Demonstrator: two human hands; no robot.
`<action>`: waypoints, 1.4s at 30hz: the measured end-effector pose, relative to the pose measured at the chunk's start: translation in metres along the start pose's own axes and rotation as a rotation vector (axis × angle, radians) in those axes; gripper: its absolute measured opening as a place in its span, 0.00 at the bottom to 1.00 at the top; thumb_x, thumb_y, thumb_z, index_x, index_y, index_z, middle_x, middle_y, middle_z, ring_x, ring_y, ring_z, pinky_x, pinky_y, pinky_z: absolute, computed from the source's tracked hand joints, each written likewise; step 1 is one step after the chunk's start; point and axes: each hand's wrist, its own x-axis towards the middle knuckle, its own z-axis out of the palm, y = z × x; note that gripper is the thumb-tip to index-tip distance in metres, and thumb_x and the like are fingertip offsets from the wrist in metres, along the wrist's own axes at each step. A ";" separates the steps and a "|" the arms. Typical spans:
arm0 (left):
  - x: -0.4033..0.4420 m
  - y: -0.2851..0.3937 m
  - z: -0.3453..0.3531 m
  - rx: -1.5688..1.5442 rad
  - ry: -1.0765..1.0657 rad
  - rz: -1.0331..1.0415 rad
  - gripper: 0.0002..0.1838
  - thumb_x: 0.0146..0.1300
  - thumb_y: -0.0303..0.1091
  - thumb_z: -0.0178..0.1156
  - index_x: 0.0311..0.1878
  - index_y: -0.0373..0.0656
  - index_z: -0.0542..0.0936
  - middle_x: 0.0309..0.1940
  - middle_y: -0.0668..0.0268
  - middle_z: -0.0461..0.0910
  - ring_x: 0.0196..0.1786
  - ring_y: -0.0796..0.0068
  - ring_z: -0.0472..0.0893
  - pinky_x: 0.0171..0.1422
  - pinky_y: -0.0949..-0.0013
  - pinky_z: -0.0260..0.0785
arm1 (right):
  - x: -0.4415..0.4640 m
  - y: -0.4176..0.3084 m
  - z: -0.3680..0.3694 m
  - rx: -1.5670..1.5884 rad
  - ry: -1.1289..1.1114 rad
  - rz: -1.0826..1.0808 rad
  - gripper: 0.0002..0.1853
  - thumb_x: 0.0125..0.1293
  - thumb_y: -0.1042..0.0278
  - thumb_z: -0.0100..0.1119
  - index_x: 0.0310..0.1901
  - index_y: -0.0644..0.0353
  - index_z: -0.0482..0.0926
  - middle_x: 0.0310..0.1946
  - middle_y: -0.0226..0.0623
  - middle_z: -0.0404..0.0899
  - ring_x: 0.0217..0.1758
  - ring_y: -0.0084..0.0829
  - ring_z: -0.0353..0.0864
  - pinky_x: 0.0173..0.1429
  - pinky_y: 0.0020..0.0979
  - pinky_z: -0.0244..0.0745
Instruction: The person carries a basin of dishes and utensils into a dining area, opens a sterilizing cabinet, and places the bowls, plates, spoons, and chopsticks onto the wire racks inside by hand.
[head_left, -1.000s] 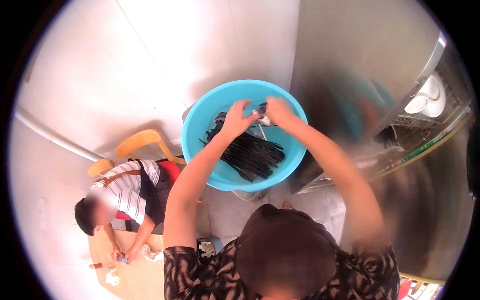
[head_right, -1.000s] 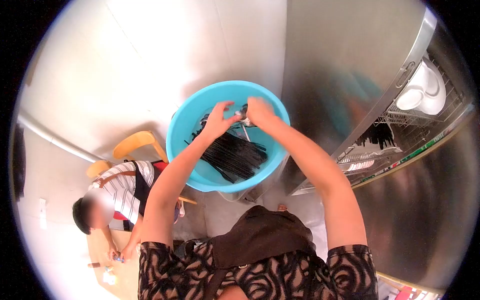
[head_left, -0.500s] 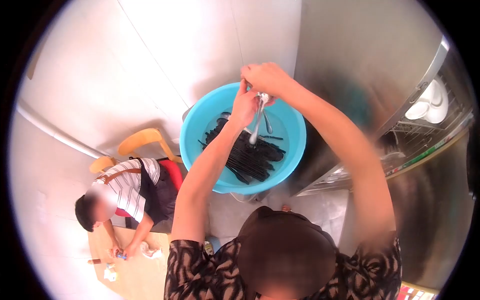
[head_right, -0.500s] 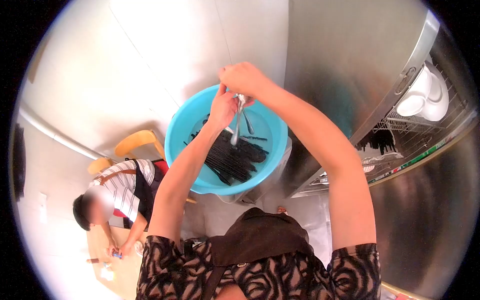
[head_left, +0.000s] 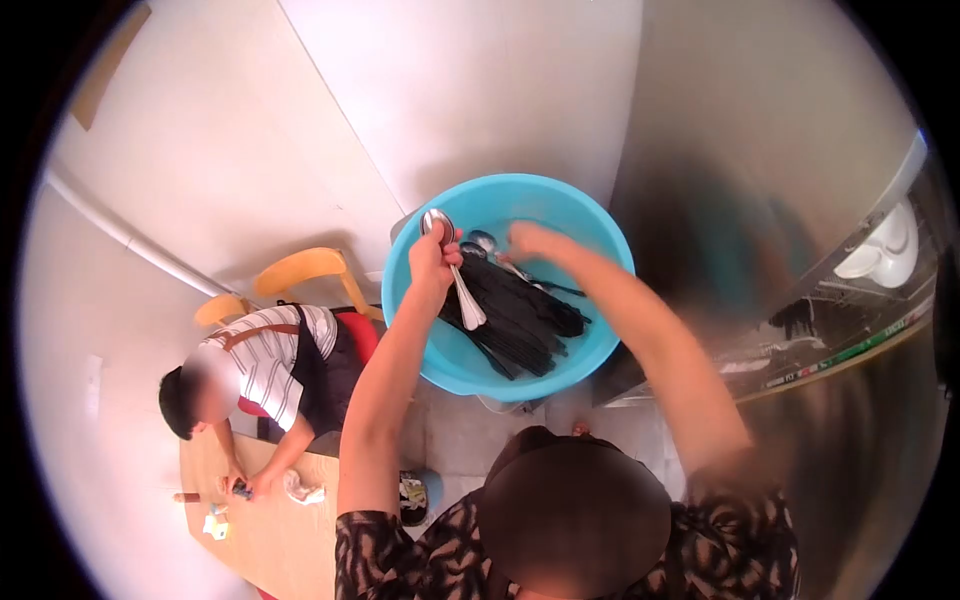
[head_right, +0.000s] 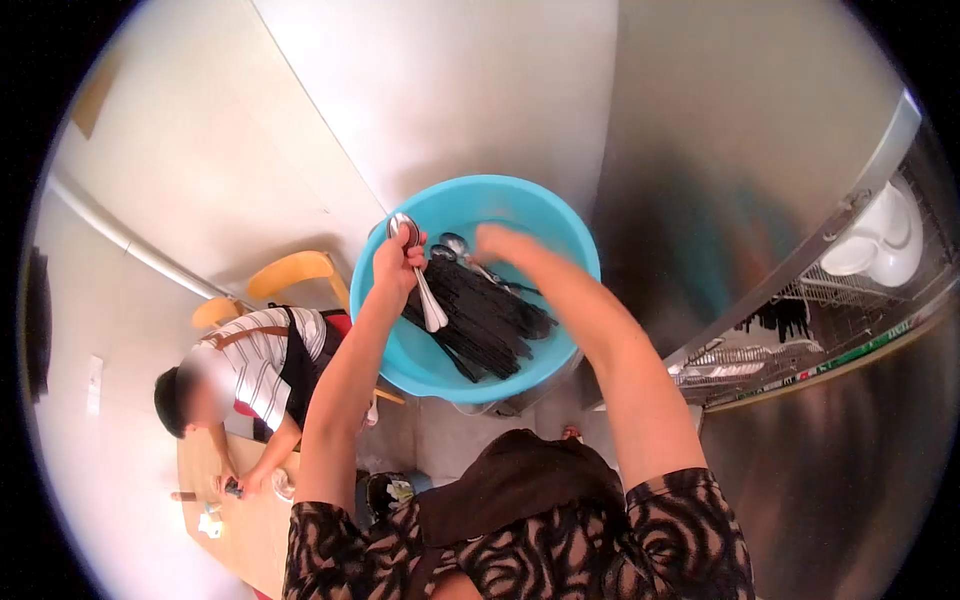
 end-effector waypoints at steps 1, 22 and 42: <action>0.000 0.000 -0.005 -0.005 0.006 0.010 0.09 0.68 0.40 0.50 0.40 0.45 0.72 0.28 0.64 0.73 0.17 0.85 0.58 0.15 0.82 0.48 | 0.000 -0.001 0.022 0.036 0.040 0.063 0.17 0.50 0.59 0.60 0.36 0.65 0.81 0.31 0.55 0.79 0.38 0.48 0.80 0.44 0.41 0.73; -0.026 -0.028 0.012 -0.326 -0.117 -0.090 0.21 0.73 0.40 0.34 0.57 0.30 0.59 0.56 0.37 0.63 0.56 0.37 0.70 0.58 0.44 0.70 | -0.096 -0.079 -0.090 0.473 0.705 -0.560 0.07 0.55 0.74 0.57 0.30 0.61 0.68 0.25 0.43 0.74 0.25 0.44 0.75 0.28 0.38 0.71; -0.004 -0.008 -0.026 -0.287 0.060 -0.295 0.12 0.70 0.42 0.44 0.39 0.44 0.69 0.30 0.63 0.74 0.21 0.78 0.65 0.21 0.76 0.57 | 0.012 -0.037 0.021 -0.077 0.287 0.104 0.29 0.50 0.41 0.63 0.35 0.67 0.80 0.36 0.53 0.80 0.42 0.47 0.80 0.45 0.41 0.74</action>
